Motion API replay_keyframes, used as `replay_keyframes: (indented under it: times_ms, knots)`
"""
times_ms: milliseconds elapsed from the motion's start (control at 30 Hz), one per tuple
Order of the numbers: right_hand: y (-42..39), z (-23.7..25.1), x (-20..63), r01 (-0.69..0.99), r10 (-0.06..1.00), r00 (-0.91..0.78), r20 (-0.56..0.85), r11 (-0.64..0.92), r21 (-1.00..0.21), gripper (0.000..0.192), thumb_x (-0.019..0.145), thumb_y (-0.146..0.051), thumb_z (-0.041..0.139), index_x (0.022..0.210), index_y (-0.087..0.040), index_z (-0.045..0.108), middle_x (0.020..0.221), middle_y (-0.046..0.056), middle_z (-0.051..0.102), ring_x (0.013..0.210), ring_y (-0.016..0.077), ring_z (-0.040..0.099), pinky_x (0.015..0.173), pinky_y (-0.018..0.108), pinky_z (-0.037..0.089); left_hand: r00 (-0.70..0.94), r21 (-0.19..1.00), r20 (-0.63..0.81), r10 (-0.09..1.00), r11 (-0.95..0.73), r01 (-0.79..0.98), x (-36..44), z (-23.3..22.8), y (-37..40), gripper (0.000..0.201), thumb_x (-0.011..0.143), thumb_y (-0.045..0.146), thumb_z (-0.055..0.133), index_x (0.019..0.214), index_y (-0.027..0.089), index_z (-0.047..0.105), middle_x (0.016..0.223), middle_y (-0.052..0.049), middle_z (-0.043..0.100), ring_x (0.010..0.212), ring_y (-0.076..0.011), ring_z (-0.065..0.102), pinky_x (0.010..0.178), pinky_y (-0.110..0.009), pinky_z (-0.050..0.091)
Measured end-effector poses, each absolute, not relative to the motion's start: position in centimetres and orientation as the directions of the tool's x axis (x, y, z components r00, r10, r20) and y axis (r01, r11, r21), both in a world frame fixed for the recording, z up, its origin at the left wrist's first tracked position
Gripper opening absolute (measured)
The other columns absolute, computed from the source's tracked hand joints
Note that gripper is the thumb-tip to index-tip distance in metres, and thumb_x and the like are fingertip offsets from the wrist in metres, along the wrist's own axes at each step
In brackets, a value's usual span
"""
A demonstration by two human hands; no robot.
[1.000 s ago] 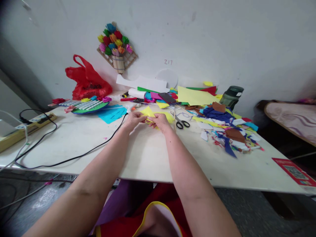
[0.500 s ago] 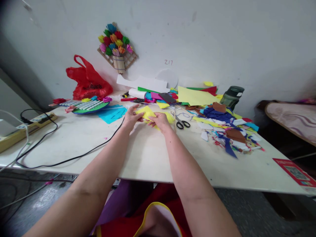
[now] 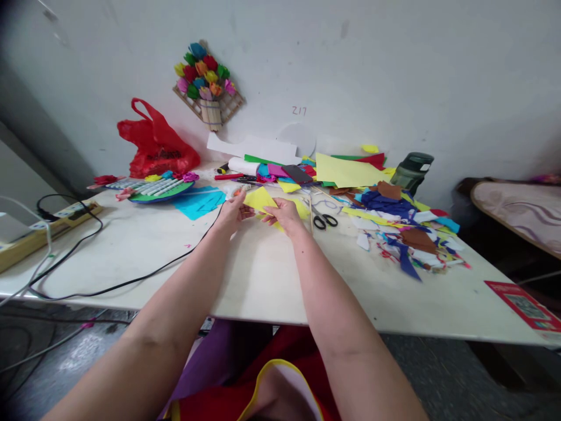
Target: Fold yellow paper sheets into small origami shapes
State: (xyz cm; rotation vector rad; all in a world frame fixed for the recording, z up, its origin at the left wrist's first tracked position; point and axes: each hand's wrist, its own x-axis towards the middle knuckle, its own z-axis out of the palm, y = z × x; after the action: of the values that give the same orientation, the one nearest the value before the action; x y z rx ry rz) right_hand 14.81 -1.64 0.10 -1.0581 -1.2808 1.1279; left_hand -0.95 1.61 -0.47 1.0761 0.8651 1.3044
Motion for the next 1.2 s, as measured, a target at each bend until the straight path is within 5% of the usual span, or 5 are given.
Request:
replay_keyframes:
  times_ms: [200,533,833,1200]
  knots:
    - [-1.6,0.0,14.7,-0.013,0.984,-0.018,0.174,0.174,-0.985,0.025,0.067,-0.019,0.065,0.092,-0.015,0.063,0.065,0.000,0.068,0.045,0.0092,0.060,0.039,0.016,0.044,0.200,0.975,0.086,0.976,-0.040,-0.221,-0.5,-0.7,0.8,0.033,0.057,0.039,0.075,0.059,0.015,0.051,0.053,0.002,0.051,0.046,-0.0059,0.046,0.050,-0.021,0.046]
    - [-1.9,0.7,14.3,0.050,0.973,0.084,0.215,0.211,-0.976,0.021,0.068,-0.014,0.062,0.088,-0.014,0.063,0.060,-0.003,0.064,0.045,0.0096,0.059,0.041,0.017,0.045,0.315,0.950,0.105,0.943,-0.001,-0.312,-0.7,-0.8,1.3,0.026,0.062,0.033,0.069,0.071,0.011,0.056,0.065,-0.004,0.063,0.053,-0.0089,0.056,0.060,-0.026,0.050]
    - [-1.9,0.7,14.7,0.048,0.968,0.095,0.232,0.228,-0.972,0.022,0.068,-0.014,0.062,0.089,-0.013,0.063,0.064,-0.001,0.065,0.046,0.0089,0.059,0.041,0.017,0.045,0.032,0.926,0.189,0.982,-0.167,-0.340,-1.8,-0.1,1.7,0.043,0.061,0.039,0.064,0.096,0.021,0.046,0.063,0.004,0.062,0.051,-0.0133,0.062,0.058,-0.028,0.050]
    - [-2.0,0.8,14.8,0.036,0.968,0.089,0.234,0.231,-0.972,0.021,0.066,-0.019,0.064,0.087,-0.015,0.063,0.064,-0.002,0.064,0.047,0.0088,0.059,0.042,0.017,0.046,0.212,0.955,0.253,0.944,-0.209,-0.210,-1.3,-0.1,1.0,0.044,0.051,0.031,0.079,0.080,0.015,0.051,0.062,0.001,0.063,0.055,-0.0112,0.062,0.061,-0.026,0.051]
